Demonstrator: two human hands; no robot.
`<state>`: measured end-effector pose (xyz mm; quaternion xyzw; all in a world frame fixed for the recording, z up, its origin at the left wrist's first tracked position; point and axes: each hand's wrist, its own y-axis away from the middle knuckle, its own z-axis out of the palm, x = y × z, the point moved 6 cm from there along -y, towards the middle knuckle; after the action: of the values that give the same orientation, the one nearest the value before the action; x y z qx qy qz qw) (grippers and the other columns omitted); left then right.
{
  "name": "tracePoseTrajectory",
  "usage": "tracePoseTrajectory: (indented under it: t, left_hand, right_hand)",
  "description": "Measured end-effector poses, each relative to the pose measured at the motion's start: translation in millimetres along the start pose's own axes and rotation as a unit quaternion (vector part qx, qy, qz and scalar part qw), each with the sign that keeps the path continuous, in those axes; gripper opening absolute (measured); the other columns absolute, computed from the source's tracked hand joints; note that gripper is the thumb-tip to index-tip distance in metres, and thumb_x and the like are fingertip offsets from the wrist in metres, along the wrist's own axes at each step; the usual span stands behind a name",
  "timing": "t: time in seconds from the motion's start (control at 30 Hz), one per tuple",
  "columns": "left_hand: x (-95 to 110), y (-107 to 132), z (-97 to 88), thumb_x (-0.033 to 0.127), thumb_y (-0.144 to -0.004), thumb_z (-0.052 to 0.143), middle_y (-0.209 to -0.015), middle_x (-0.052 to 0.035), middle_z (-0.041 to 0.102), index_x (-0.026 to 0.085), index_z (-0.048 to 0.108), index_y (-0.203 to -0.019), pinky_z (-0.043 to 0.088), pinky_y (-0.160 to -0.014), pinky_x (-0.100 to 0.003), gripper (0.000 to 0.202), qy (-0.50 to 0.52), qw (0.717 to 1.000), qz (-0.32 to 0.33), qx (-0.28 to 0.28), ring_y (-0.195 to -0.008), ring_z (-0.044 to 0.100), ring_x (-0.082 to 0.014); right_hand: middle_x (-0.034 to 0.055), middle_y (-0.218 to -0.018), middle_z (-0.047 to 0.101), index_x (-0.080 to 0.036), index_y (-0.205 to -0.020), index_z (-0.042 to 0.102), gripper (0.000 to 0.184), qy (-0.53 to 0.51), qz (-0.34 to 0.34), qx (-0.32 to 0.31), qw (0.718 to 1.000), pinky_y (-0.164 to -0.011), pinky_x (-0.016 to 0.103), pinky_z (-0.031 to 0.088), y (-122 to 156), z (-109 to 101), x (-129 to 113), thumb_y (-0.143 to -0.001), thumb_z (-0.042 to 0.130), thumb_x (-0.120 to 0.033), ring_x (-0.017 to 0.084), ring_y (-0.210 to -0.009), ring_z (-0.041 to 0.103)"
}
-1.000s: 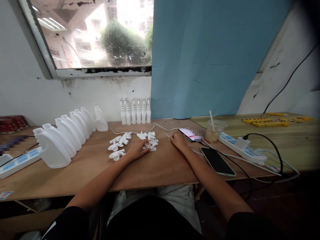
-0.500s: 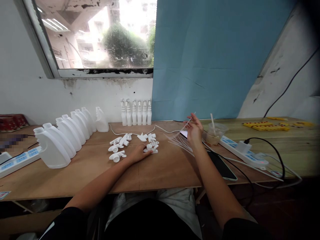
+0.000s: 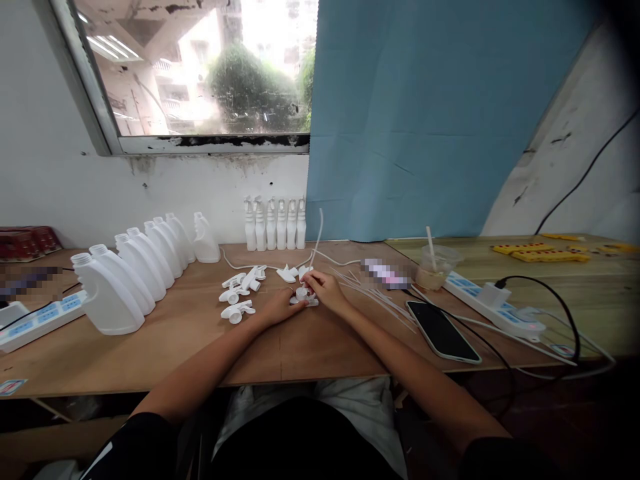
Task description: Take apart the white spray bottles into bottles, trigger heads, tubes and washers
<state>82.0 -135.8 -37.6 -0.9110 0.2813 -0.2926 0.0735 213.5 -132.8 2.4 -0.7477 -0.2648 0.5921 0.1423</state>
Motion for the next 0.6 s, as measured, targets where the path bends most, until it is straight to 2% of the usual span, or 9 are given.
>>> tracePoseTrajectory:
  t: [0.4,0.6]
  left_hand:
    - [-5,-2,3.3,0.058,-0.082,0.051,-0.085,-0.0088,0.067,0.015,0.062,-0.089,0.045,-0.064,-0.031,0.045,0.004,1.0,0.003,-0.003,-0.077,0.062,-0.0241]
    - [0,-2,1.9,0.052,-0.083,0.052,-0.088,-0.0058,0.068,0.017,0.061,-0.097,0.046,-0.069,-0.03,0.039,0.02,1.0,0.02,-0.011,-0.08,0.062,-0.0216]
  right_hand:
    - [-0.0014,-0.065,0.055,-0.019,-0.076,0.059,0.026,0.082,-0.047,-0.036,0.995,-0.053,0.024,0.039,2,3,-2,-0.091,0.045,-0.036,0.013,-0.054,0.049]
    - [0.0018,-0.077,0.057,-0.02,-0.079,0.061,0.015,0.125,-0.096,-0.041,0.987,-0.063,0.026,0.039,2,4,-12,-0.087,0.055,-0.031,0.015,-0.069,0.051]
